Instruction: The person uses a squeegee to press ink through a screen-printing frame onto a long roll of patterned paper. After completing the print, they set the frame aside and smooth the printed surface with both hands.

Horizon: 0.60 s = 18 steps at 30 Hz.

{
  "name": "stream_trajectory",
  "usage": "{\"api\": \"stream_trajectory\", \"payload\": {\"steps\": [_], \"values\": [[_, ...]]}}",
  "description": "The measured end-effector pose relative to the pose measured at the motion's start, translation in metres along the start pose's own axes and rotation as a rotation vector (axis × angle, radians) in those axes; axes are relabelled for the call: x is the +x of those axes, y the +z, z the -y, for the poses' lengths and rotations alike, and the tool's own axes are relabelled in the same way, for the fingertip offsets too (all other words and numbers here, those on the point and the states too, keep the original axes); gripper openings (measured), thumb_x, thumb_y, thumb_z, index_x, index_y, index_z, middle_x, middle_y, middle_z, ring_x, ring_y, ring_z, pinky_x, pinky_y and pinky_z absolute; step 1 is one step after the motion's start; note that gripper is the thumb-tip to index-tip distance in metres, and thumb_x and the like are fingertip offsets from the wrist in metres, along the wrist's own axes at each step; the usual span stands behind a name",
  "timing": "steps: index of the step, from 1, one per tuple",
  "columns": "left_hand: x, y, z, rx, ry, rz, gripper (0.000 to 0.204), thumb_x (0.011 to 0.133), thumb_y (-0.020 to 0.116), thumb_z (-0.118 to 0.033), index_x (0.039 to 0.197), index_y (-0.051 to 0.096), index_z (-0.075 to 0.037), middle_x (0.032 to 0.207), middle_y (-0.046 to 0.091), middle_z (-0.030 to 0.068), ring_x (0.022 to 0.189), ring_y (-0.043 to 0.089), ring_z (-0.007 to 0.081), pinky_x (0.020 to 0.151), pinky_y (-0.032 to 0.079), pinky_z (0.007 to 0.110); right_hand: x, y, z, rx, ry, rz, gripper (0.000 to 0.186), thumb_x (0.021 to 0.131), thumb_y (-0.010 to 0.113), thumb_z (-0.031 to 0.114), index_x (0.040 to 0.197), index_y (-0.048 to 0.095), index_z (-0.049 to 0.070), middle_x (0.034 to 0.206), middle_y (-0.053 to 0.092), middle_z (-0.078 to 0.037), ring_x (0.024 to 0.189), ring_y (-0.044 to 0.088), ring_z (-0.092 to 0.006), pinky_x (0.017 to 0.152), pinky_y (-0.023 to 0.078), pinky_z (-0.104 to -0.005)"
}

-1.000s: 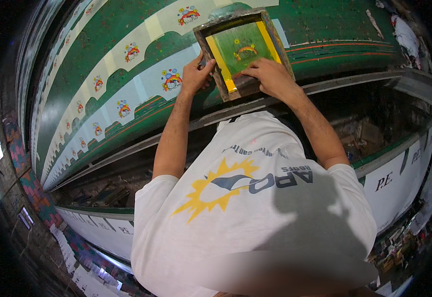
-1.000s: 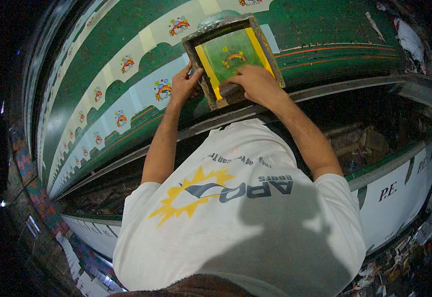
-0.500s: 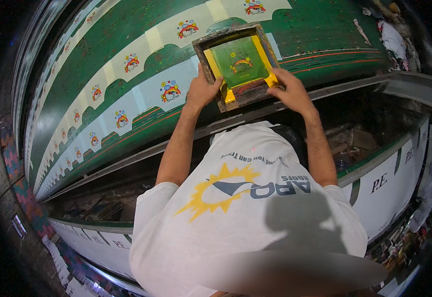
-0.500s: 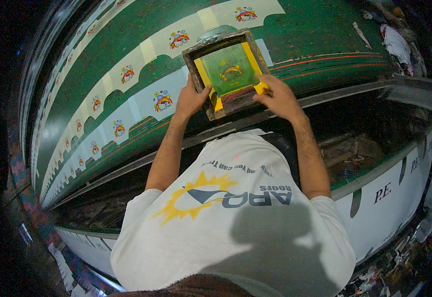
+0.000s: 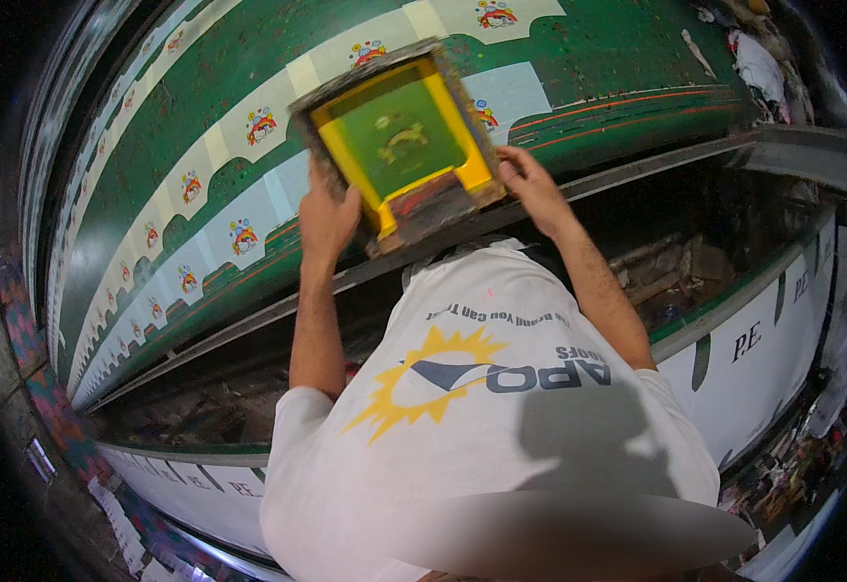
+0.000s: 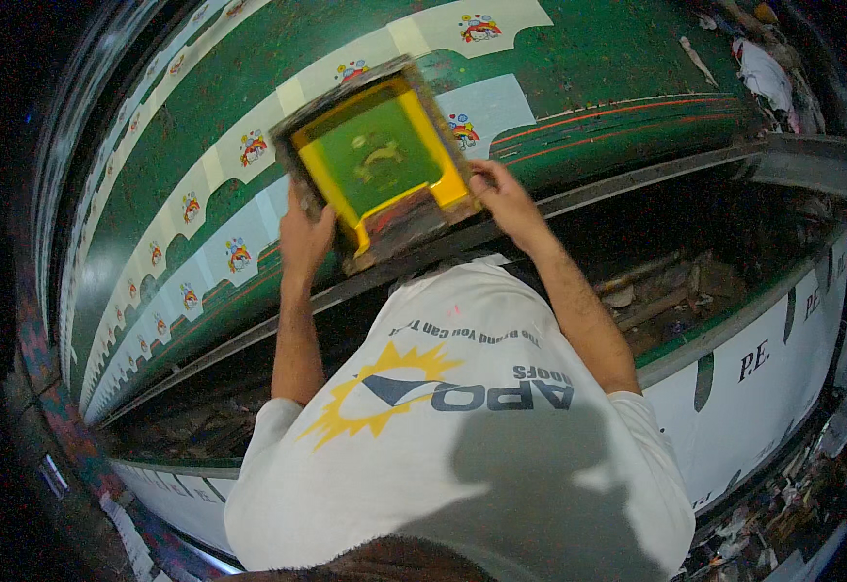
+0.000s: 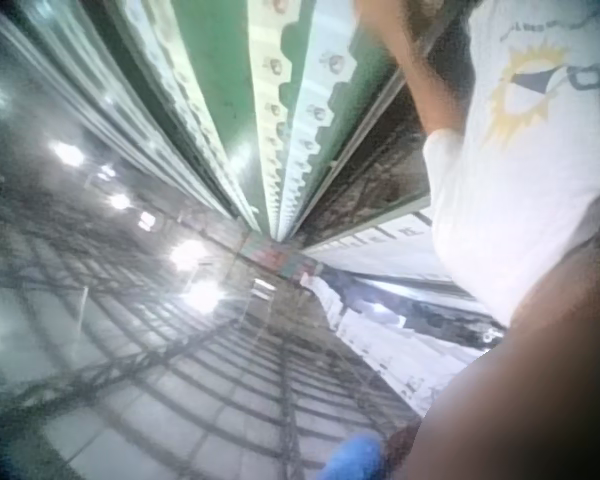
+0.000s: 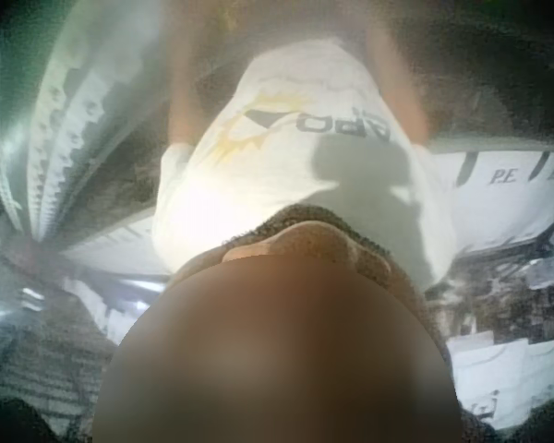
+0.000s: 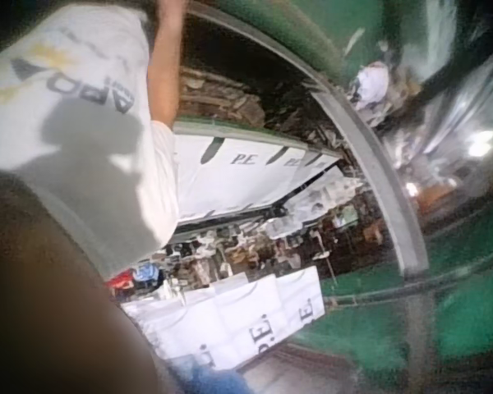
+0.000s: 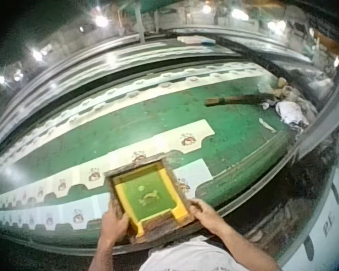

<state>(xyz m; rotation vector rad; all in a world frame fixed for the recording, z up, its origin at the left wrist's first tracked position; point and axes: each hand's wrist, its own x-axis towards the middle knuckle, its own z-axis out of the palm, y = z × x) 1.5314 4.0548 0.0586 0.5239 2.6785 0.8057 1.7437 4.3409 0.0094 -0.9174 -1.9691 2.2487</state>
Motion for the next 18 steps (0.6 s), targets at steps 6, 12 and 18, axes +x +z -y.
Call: {"api": "stream_trajectory", "payload": {"steps": [6, 12, 18], "values": [[-0.055, -0.068, 0.031, 0.031, -0.058, -0.070, 0.082, 0.091, 0.071, -0.020, 0.162, 0.037, 0.003, 0.105, 0.077, 0.0306, 0.098, 0.077, 0.0467, 0.085, 0.061, 0.051, -0.021, 0.061, 0.018, 0.091, 0.231, 0.231, 0.064, 0.112, 0.062, 0.032, 0.165, 0.039, 0.003, 0.139, 0.064, -0.013, 0.125, 0.059, -0.0165, 0.108, 0.048, -0.0330], [-0.057, -0.087, 0.040, 0.084, -0.060, -0.043, 0.075, 0.091, 0.070, -0.015, 0.158, 0.041, 0.007, 0.106, 0.078, 0.0292, 0.097, 0.079, 0.0412, 0.084, 0.061, 0.045, -0.048, 0.071, 0.034, 0.089, 0.220, 0.336, 0.068, 0.110, 0.067, 0.026, 0.165, 0.037, 0.000, 0.141, 0.062, -0.008, 0.129, 0.059, -0.0154, 0.110, 0.047, -0.0293], [-0.042, -0.082, 0.013, -0.072, 0.095, 0.032, 0.073, 0.093, 0.068, -0.014, 0.158, 0.041, 0.004, 0.111, 0.077, 0.0304, 0.103, 0.078, 0.0416, 0.086, 0.061, 0.044, -0.094, 0.054, 0.037, 0.628, 0.116, 0.258, 0.082, 0.109, 0.067, 0.031, 0.172, 0.020, 0.009, 0.137, 0.060, -0.006, 0.115, 0.062, -0.0117, 0.091, 0.059, -0.0320]]}}
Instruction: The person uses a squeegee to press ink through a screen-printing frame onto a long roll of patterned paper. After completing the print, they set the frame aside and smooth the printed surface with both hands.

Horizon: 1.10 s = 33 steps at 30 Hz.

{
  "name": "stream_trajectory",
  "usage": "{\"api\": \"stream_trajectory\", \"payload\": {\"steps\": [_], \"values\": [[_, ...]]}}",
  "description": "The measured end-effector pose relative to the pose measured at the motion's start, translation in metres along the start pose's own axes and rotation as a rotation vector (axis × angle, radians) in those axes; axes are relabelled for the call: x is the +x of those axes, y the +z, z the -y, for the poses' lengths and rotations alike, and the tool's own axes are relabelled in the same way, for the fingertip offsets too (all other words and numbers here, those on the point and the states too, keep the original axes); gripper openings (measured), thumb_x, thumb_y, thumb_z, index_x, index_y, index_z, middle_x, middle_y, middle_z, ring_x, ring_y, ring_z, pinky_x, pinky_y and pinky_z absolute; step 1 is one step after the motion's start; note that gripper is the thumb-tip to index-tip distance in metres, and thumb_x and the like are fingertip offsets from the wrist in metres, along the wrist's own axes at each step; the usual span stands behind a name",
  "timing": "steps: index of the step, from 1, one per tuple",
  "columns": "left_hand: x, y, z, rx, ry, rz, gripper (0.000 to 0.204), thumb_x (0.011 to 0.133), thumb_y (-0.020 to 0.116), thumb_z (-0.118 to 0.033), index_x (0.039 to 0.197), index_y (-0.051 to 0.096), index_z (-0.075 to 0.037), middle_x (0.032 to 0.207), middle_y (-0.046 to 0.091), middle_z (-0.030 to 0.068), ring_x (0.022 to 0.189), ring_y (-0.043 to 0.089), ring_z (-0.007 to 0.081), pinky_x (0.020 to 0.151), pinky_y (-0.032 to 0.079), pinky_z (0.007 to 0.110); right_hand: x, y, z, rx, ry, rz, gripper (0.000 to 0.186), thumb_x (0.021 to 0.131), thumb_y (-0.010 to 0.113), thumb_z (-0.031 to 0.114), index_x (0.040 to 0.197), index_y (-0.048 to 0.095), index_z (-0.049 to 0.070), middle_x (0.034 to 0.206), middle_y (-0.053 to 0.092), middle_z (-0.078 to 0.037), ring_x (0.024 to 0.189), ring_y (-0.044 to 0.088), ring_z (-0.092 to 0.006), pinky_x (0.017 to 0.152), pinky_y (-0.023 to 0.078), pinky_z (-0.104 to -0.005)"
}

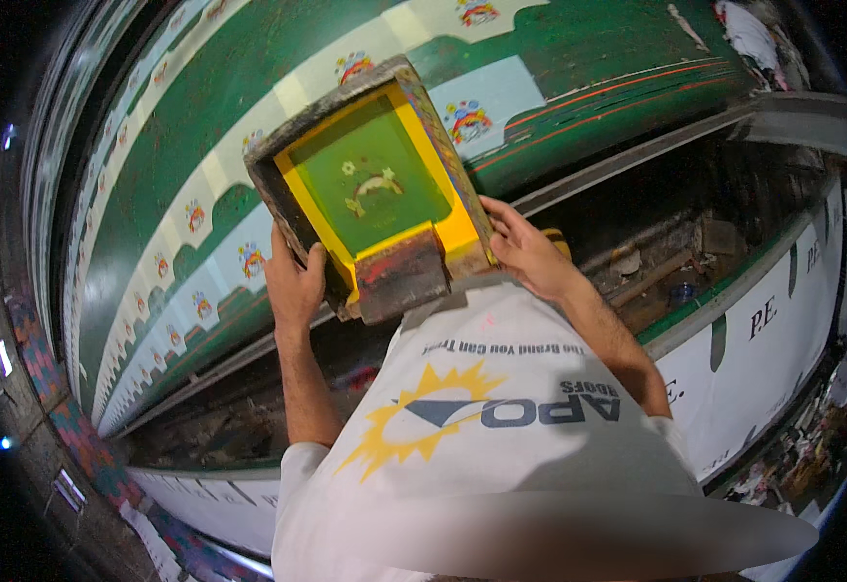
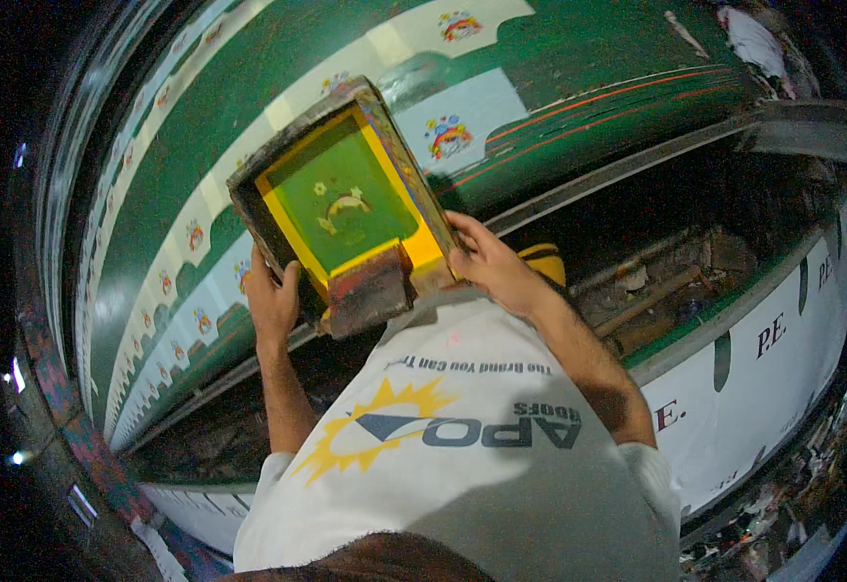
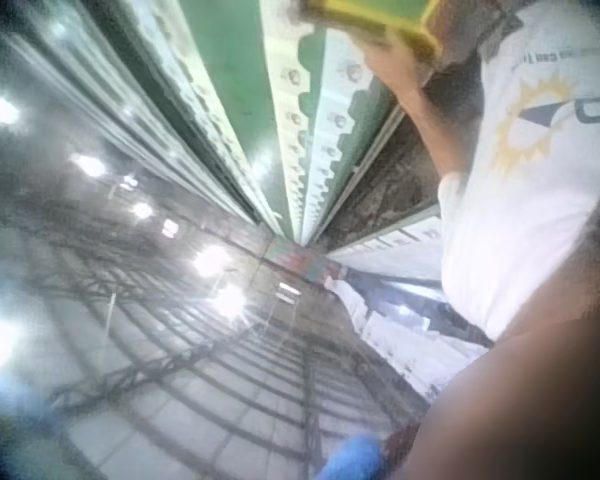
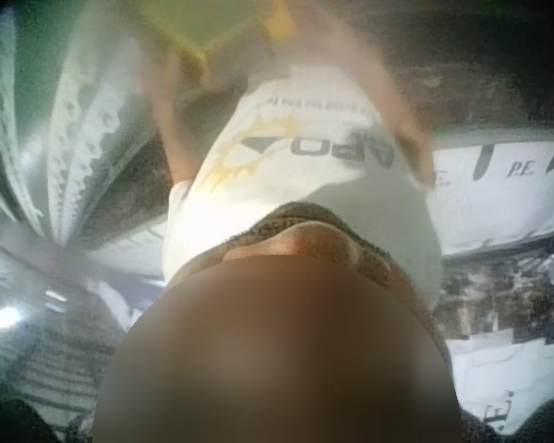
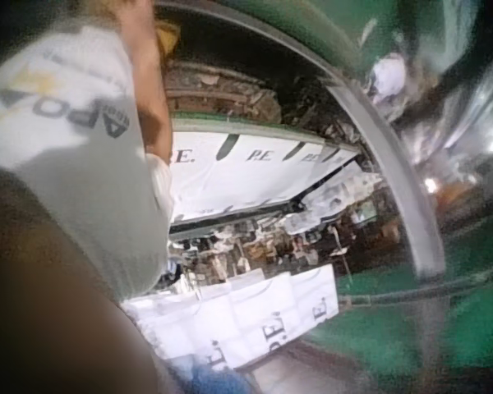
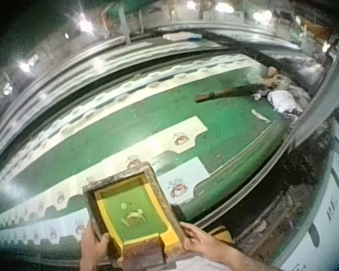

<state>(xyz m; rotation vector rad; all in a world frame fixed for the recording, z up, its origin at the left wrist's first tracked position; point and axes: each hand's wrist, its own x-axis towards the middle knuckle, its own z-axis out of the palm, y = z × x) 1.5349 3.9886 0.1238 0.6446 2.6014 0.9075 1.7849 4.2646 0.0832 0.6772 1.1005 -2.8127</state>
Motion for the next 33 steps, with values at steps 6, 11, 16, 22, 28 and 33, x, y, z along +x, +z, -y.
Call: {"api": "stream_trajectory", "payload": {"steps": [6, 11, 16, 22, 28, 33], "values": [[0.048, 0.046, -0.090, 0.046, 0.236, 0.154, 0.082, 0.090, 0.069, -0.017, 0.163, 0.036, 0.000, 0.096, 0.078, 0.0250, 0.083, 0.078, 0.0422, 0.074, 0.061, 0.045, -0.050, -0.070, 0.010, 0.164, -0.082, -0.090, 0.089, 0.106, 0.068, 0.041, 0.173, 0.015, 0.015, 0.136, 0.066, -0.004, 0.094, 0.071, -0.0102, 0.061, 0.058, -0.0256], [0.098, 0.112, -0.188, 0.069, 0.489, 0.308, 0.092, 0.086, 0.073, -0.024, 0.165, 0.034, -0.001, 0.084, 0.077, 0.0213, 0.068, 0.075, 0.0379, 0.065, 0.060, 0.045, -0.098, -0.124, 0.023, 0.132, -0.238, -0.250, 0.106, 0.095, 0.072, 0.061, 0.173, 0.012, 0.023, 0.143, 0.061, -0.004, 0.092, 0.067, -0.0084, 0.052, 0.052, -0.0228], [0.124, 0.204, -0.322, 0.096, 0.770, 0.372, 0.095, 0.088, 0.076, -0.033, 0.167, 0.034, -0.001, 0.083, 0.074, 0.0170, 0.064, 0.071, 0.0343, 0.065, 0.058, 0.045, -0.163, -0.176, 0.056, 0.172, -0.398, -0.548, 0.092, 0.100, 0.069, 0.054, 0.172, 0.019, 0.028, 0.140, 0.062, -0.003, 0.080, 0.061, -0.0035, 0.049, 0.046, -0.0180], [0.111, 0.327, -0.458, -0.025, 0.947, 0.492, 0.081, 0.101, 0.072, -0.036, 0.167, 0.037, -0.003, 0.125, 0.069, 0.0256, 0.107, 0.069, 0.0398, 0.088, 0.058, 0.043, -0.227, -0.254, 0.064, 0.227, -0.684, -0.764, 0.085, 0.106, 0.067, 0.052, 0.174, 0.019, 0.032, 0.139, 0.054, 0.007, 0.095, 0.048, -0.0073, 0.060, 0.042, -0.0296], [0.102, 0.383, -0.590, -0.391, 1.371, 0.391, 0.051, 0.103, 0.070, -0.024, 0.148, 0.061, 0.000, 0.143, 0.062, 0.0244, 0.126, 0.063, 0.0356, 0.099, 0.056, 0.042, -0.259, -0.312, 0.057, 0.359, -0.896, -0.802, 0.083, 0.102, 0.067, 0.059, 0.168, 0.029, 0.026, 0.104, 0.059, 0.004, 0.065, 0.047, -0.0095, 0.050, 0.038, -0.0277], [0.081, 0.347, -0.715, -1.496, 1.480, 0.421, 0.063, 0.096, 0.077, -0.031, 0.148, 0.059, 0.000, 0.149, 0.060, 0.0228, 0.138, 0.058, 0.0383, 0.105, 0.054, 0.048, -0.276, -0.312, 0.066, 0.428, -1.124, -0.923, 0.064, 0.102, 0.060, 0.062, 0.150, 0.050, 0.021, 0.104, 0.068, 0.003, 0.058, 0.049, -0.0081, 0.045, 0.036, -0.0246]]}}
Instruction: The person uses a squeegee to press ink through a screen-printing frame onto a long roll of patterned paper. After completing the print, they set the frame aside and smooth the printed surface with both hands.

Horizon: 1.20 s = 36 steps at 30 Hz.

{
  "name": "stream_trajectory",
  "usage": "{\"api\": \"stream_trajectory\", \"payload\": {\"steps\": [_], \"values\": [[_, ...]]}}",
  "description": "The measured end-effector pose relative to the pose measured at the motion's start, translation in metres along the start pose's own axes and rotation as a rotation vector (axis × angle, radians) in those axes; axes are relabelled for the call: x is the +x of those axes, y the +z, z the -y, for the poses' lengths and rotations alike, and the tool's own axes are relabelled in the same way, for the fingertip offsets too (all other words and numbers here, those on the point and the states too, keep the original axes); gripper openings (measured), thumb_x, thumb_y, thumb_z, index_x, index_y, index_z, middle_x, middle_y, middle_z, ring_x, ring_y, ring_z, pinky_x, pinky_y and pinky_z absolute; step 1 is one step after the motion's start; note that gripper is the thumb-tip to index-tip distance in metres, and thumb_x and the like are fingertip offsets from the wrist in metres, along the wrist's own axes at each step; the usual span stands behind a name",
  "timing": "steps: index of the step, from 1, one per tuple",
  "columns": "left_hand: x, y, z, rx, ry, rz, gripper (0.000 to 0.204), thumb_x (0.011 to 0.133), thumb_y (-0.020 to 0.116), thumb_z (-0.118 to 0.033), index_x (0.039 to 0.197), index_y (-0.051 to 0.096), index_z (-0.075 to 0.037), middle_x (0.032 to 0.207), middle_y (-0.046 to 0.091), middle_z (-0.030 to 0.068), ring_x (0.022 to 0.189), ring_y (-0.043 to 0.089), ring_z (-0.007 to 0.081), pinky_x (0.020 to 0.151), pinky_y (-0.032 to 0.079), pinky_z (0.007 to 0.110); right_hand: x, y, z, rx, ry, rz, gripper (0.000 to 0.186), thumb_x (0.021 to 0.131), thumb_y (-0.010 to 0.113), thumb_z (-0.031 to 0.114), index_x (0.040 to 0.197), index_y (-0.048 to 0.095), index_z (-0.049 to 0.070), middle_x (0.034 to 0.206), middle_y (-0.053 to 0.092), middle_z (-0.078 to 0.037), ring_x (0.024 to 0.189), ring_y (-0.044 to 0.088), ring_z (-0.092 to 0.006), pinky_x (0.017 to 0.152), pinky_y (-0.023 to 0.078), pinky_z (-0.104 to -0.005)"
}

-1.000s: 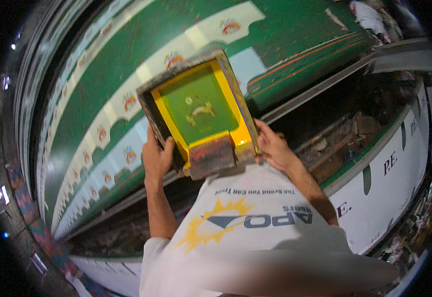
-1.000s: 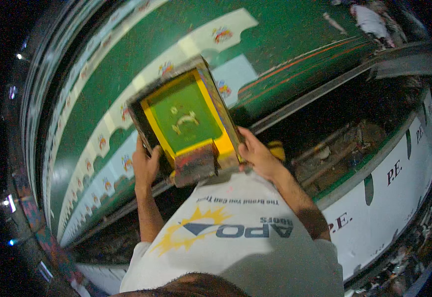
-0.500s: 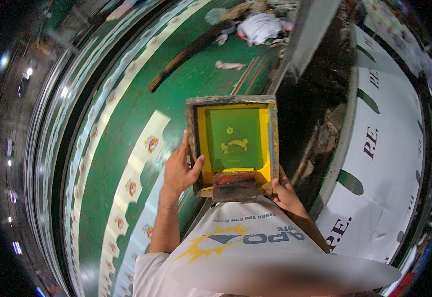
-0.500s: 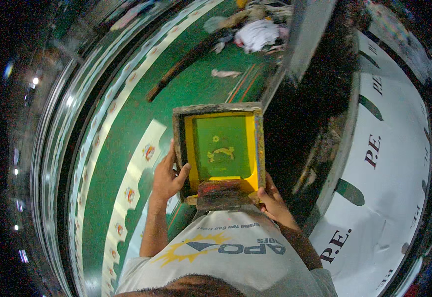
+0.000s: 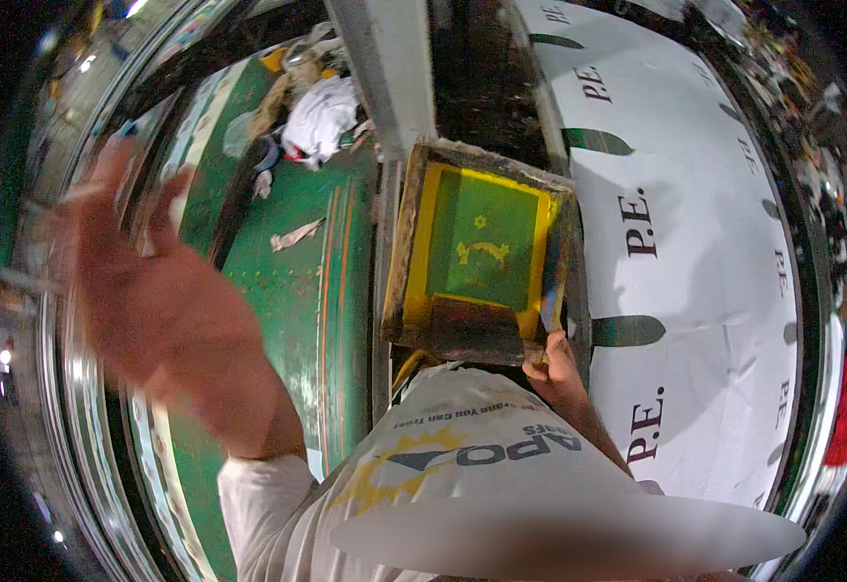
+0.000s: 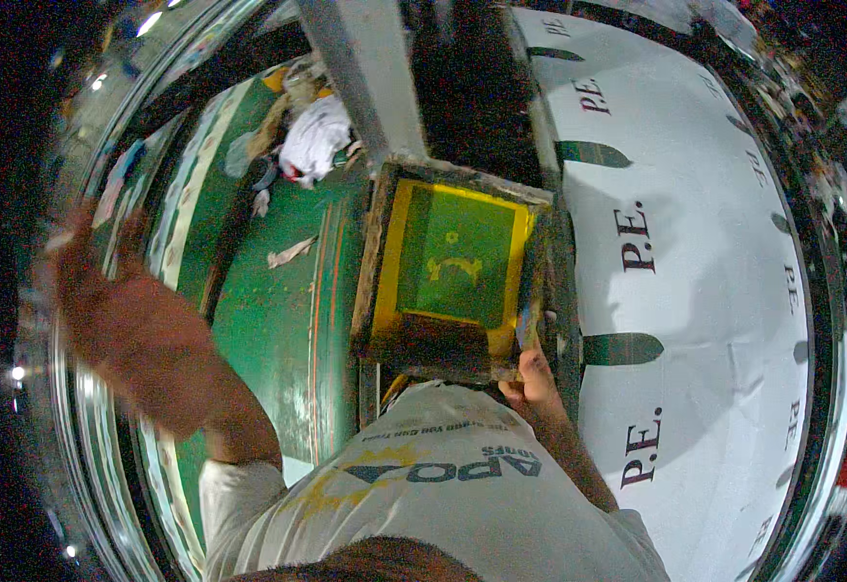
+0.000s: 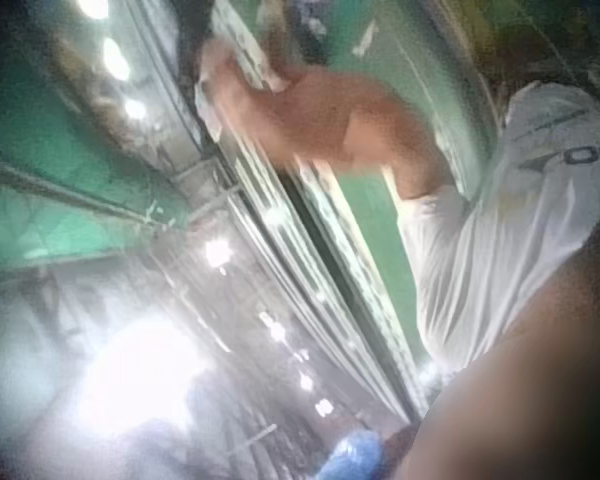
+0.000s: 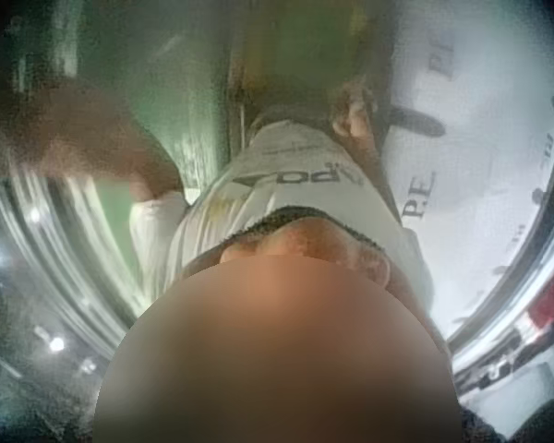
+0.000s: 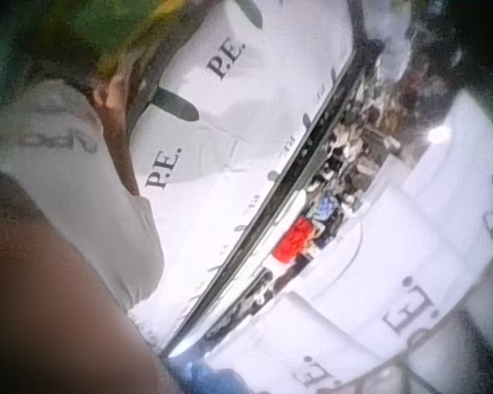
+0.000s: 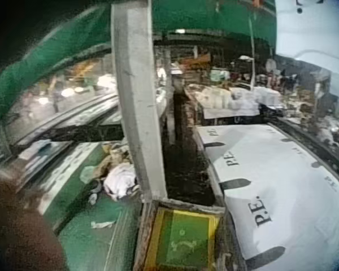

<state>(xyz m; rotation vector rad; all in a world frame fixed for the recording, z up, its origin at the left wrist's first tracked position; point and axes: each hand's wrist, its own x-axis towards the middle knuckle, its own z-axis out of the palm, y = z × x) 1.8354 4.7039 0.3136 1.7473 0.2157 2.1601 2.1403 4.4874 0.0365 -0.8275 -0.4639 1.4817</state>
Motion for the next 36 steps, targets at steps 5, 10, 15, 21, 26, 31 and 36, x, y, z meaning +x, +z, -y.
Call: {"api": "stream_trajectory", "payload": {"steps": [5, 10, 15, 21, 26, 31, 36], "values": [[0.049, 0.063, 0.055, -0.419, 0.199, 0.210, 0.063, 0.097, 0.074, -0.033, 0.149, 0.058, 0.000, 0.150, 0.059, 0.0229, 0.139, 0.057, 0.0384, 0.107, 0.053, 0.050, 0.008, 0.029, 0.010, 0.115, -0.084, -0.398, 0.060, 0.103, 0.059, 0.065, 0.144, 0.057, 0.021, 0.100, 0.067, 0.003, 0.061, 0.056, -0.0089, 0.045, 0.043, -0.0234], [0.080, 0.129, 0.131, -0.772, 0.209, 0.268, 0.063, 0.098, 0.072, -0.036, 0.149, 0.058, -0.001, 0.151, 0.058, 0.0229, 0.140, 0.056, 0.0384, 0.108, 0.052, 0.052, 0.025, 0.049, 0.017, 0.146, -0.336, -0.602, 0.061, 0.105, 0.057, 0.062, 0.148, 0.054, 0.019, 0.114, 0.069, 0.000, 0.073, 0.060, -0.0088, 0.053, 0.045, -0.0237], [0.102, 0.175, 0.201, -1.044, 0.189, 0.302, 0.064, 0.099, 0.070, -0.038, 0.150, 0.057, -0.001, 0.153, 0.057, 0.0230, 0.141, 0.055, 0.0385, 0.110, 0.051, 0.054, 0.037, 0.045, 0.015, 0.503, -0.446, -0.357, 0.058, 0.110, 0.060, 0.048, 0.157, 0.048, 0.016, 0.132, 0.068, -0.005, 0.105, 0.066, -0.0191, 0.088, 0.057, -0.0353], [0.104, 0.218, 0.265, -1.278, 0.135, 0.331, 0.064, 0.100, 0.067, -0.040, 0.150, 0.056, -0.002, 0.154, 0.055, 0.0230, 0.143, 0.054, 0.0386, 0.112, 0.050, 0.057, 0.070, 0.041, -0.001, 0.409, -0.371, -0.935, 0.068, 0.097, 0.056, 0.077, 0.135, 0.060, 0.021, 0.072, 0.059, 0.003, 0.045, 0.045, -0.0056, 0.039, 0.033, -0.0237], [0.100, 0.264, 0.298, -1.432, 0.077, 0.362, 0.064, 0.101, 0.064, -0.042, 0.151, 0.056, -0.002, 0.155, 0.054, 0.0231, 0.144, 0.053, 0.0387, 0.113, 0.049, 0.059, 0.093, 0.049, 0.006, 0.482, -0.560, -0.589, 0.053, 0.109, 0.055, 0.060, 0.141, 0.059, 0.018, 0.113, 0.069, 0.002, 0.091, 0.066, -0.0108, 0.071, 0.055, -0.0271], [0.099, 0.326, 0.316, -1.523, 0.037, 0.399, 0.065, 0.102, 0.062, -0.044, 0.151, 0.055, -0.003, 0.157, 0.053, 0.0231, 0.145, 0.052, 0.0387, 0.115, 0.048, 0.061, 0.119, 0.070, 0.024, 0.528, -0.525, -1.057, 0.061, 0.101, 0.057, 0.069, 0.135, 0.060, 0.019, 0.097, 0.066, 0.002, 0.066, 0.052, -0.0094, 0.056, 0.045, -0.0261], [0.089, 0.388, 0.332, -1.503, 0.001, 0.507, 0.066, 0.103, 0.060, -0.046, 0.152, 0.054, -0.003, 0.158, 0.052, 0.0232, 0.146, 0.051, 0.0388, 0.116, 0.046, 0.063, 0.146, 0.067, 0.061, 0.542, -0.561, -1.191, 0.064, 0.100, 0.057, 0.071, 0.134, 0.061, 0.018, 0.092, 0.068, 0.002, 0.053, 0.054, -0.0063, 0.043, 0.044, -0.0200]]}}
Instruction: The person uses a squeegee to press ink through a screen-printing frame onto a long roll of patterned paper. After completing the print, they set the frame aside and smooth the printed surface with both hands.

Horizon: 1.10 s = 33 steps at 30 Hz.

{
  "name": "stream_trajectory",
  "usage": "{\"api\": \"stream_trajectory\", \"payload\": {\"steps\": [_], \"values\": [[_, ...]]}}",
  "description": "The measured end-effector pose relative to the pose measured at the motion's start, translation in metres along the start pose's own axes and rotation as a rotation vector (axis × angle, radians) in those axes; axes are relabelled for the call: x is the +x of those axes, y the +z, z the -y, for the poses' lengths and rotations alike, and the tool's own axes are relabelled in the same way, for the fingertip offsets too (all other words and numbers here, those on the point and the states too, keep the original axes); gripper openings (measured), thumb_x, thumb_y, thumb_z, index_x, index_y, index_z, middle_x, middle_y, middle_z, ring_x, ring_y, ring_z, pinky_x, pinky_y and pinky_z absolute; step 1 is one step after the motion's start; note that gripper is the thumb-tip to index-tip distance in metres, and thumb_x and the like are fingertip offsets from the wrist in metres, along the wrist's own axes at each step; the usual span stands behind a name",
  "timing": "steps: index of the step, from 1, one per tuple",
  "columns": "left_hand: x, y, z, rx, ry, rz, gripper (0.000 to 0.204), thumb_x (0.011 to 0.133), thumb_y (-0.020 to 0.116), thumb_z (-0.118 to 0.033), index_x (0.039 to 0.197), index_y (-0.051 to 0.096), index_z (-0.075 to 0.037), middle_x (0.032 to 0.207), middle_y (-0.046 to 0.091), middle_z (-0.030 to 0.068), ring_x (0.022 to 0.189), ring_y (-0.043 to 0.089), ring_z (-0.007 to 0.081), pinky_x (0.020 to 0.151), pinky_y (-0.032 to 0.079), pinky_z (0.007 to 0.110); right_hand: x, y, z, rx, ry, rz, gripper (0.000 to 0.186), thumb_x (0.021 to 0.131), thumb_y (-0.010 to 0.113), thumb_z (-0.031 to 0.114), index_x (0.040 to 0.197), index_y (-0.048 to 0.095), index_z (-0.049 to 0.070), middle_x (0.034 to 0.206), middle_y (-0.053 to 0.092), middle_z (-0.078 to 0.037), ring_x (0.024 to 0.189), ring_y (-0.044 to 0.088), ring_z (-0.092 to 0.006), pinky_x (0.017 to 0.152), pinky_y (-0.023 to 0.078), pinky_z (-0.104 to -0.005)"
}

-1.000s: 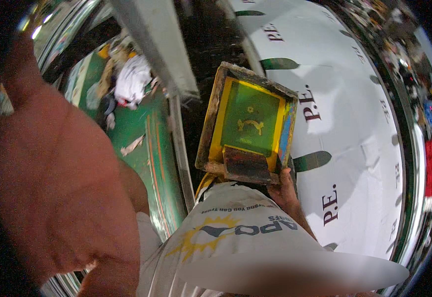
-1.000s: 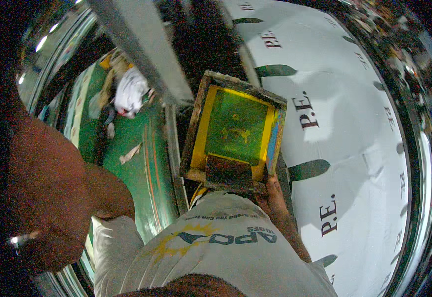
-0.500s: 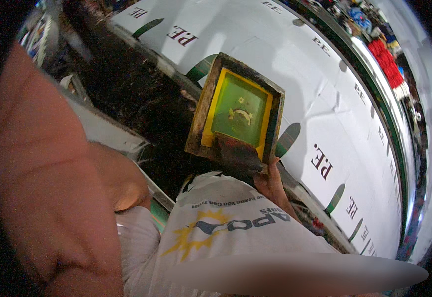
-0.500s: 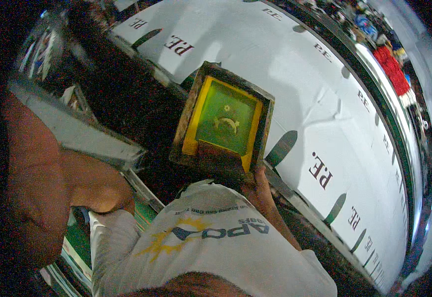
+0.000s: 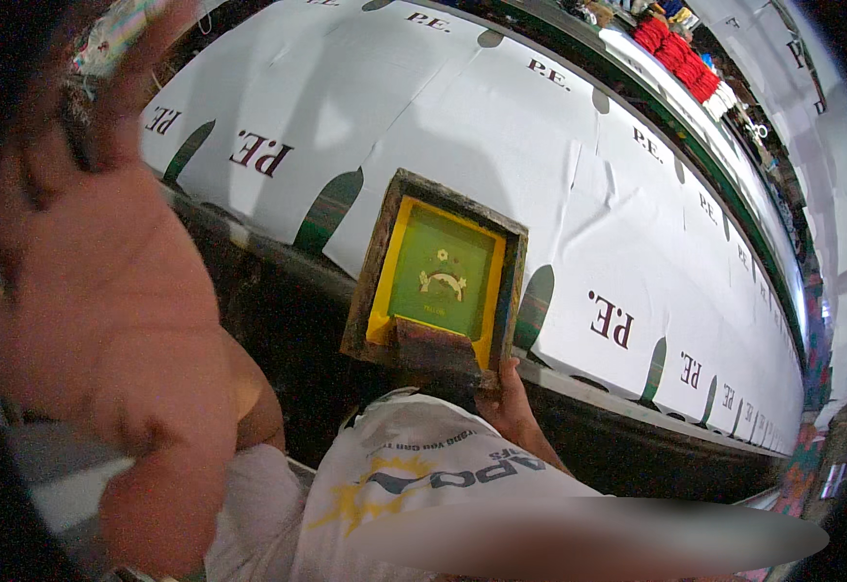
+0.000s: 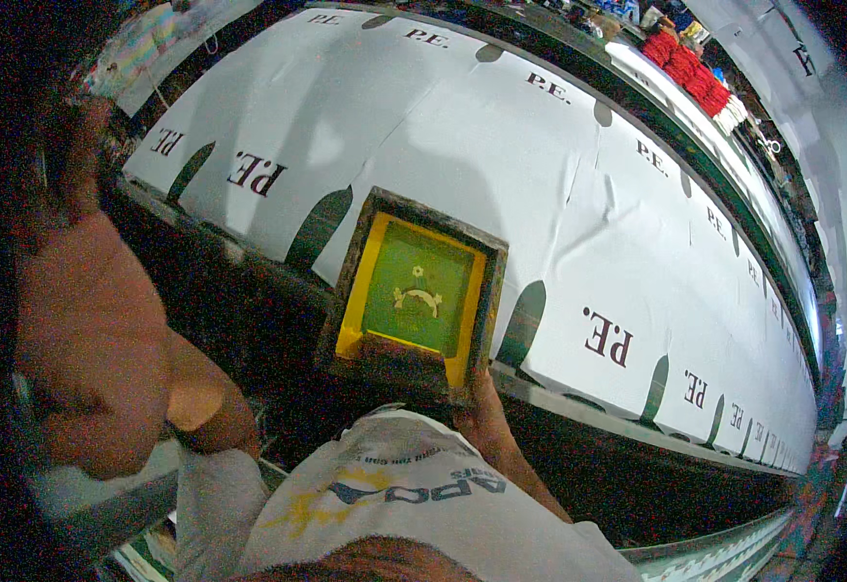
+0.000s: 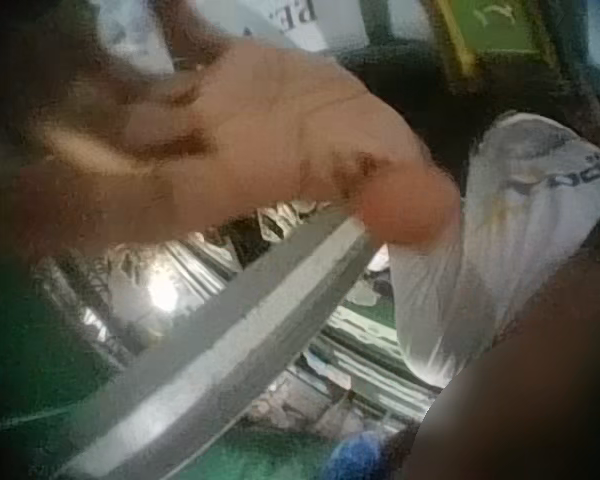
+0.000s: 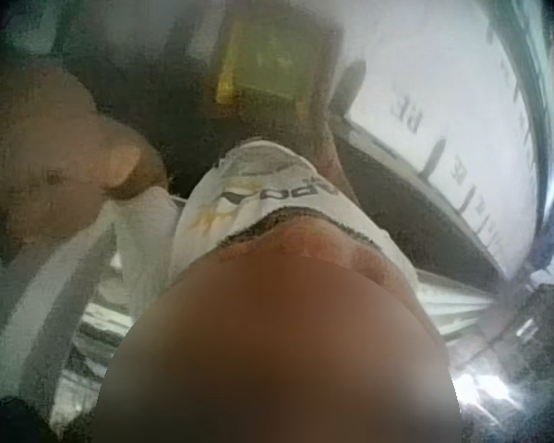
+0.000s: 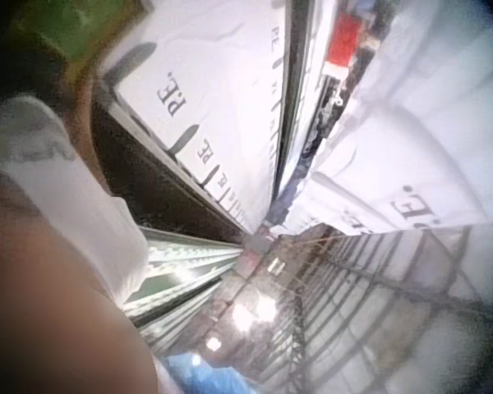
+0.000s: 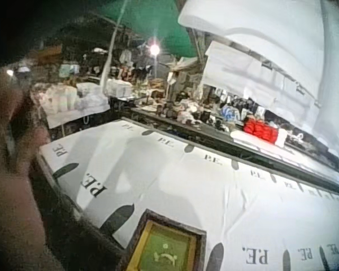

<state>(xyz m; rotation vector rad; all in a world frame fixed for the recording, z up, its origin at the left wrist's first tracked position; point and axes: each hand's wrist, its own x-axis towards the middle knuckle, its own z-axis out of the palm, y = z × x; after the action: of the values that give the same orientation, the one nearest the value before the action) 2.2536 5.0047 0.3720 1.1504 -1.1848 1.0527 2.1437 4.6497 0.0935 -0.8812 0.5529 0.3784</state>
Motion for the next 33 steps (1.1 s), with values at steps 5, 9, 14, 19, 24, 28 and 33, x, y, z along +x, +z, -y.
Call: {"api": "stream_trajectory", "payload": {"steps": [5, 9, 14, 19, 24, 28, 33], "values": [[-0.041, -0.002, 0.069, 0.152, -0.461, -0.025, 0.073, 0.101, 0.062, -0.052, 0.153, 0.053, -0.002, 0.157, 0.052, 0.0229, 0.146, 0.051, 0.0382, 0.115, 0.048, 0.061, 0.037, 0.025, 0.017, 0.019, -0.049, -0.029, 0.064, 0.102, 0.056, 0.069, 0.136, 0.060, 0.015, 0.099, 0.069, 0.001, 0.059, 0.056, -0.0057, 0.044, 0.044, -0.0188], [-0.092, 0.001, 0.103, 0.169, -0.813, 0.163, 0.095, 0.093, 0.074, -0.065, 0.156, 0.047, 0.001, 0.152, 0.053, 0.0217, 0.141, 0.052, 0.0357, 0.111, 0.051, 0.048, 0.062, 0.038, 0.025, 0.033, -0.071, -0.027, 0.068, 0.100, 0.057, 0.072, 0.137, 0.058, 0.015, 0.100, 0.069, 0.001, 0.058, 0.051, -0.0069, 0.049, 0.044, -0.0210], [-0.124, -0.009, 0.123, 0.200, -0.922, 0.408, 0.061, 0.098, 0.076, -0.040, 0.145, 0.059, -0.006, 0.143, 0.061, 0.0175, 0.126, 0.063, 0.0335, 0.106, 0.053, 0.047, 0.083, 0.053, 0.036, -0.021, -0.042, -0.061, 0.069, 0.098, 0.059, 0.072, 0.135, 0.058, 0.014, 0.094, 0.066, 0.001, 0.056, 0.048, -0.0080, 0.054, 0.048, -0.0258], [-0.126, -0.027, 0.156, 0.212, -0.925, 0.551, 0.036, 0.100, 0.072, -0.014, 0.134, 0.064, -0.005, 0.131, 0.066, 0.0178, 0.121, 0.067, 0.0347, 0.104, 0.055, 0.047, 0.104, 0.089, 0.036, 0.007, -0.012, -0.127, 0.063, 0.097, 0.063, 0.069, 0.129, 0.058, 0.015, 0.087, 0.060, 0.002, 0.055, 0.047, -0.0094, 0.055, 0.047, -0.0265], [-0.130, -0.086, 0.198, 0.080, -0.840, 0.588, 0.019, 0.101, 0.070, -0.008, 0.119, 0.068, -0.004, 0.118, 0.070, 0.0143, 0.112, 0.070, 0.0322, 0.096, 0.059, 0.044, 0.136, 0.157, 0.008, -0.003, -0.032, -0.073, 0.064, 0.094, 0.065, 0.071, 0.128, 0.058, 0.017, 0.088, 0.059, 0.004, 0.058, 0.049, -0.0097, 0.053, 0.045, -0.0264], [-0.143, -0.176, 0.223, 0.019, -0.805, 0.569, 0.013, 0.101, 0.069, -0.007, 0.115, 0.068, -0.005, 0.112, 0.071, 0.0130, 0.107, 0.071, 0.0304, 0.091, 0.060, 0.043, 0.172, 0.227, -0.036, -0.117, -0.122, -0.174, 0.068, 0.092, 0.066, 0.074, 0.129, 0.058, 0.019, 0.088, 0.059, 0.005, 0.063, 0.050, -0.0094, 0.055, 0.043, -0.0266], [-0.157, -0.319, 0.219, 0.150, -0.885, 0.557, 0.014, 0.100, 0.070, -0.007, 0.115, 0.068, -0.007, 0.117, 0.073, 0.0133, 0.108, 0.071, 0.0346, 0.098, 0.058, 0.046, 0.221, 0.326, -0.103, 0.048, -0.092, -0.153, 0.069, 0.093, 0.065, 0.072, 0.133, 0.060, 0.016, 0.088, 0.064, 0.004, 0.053, 0.043, -0.0082, 0.046, 0.034, -0.0264]]}}
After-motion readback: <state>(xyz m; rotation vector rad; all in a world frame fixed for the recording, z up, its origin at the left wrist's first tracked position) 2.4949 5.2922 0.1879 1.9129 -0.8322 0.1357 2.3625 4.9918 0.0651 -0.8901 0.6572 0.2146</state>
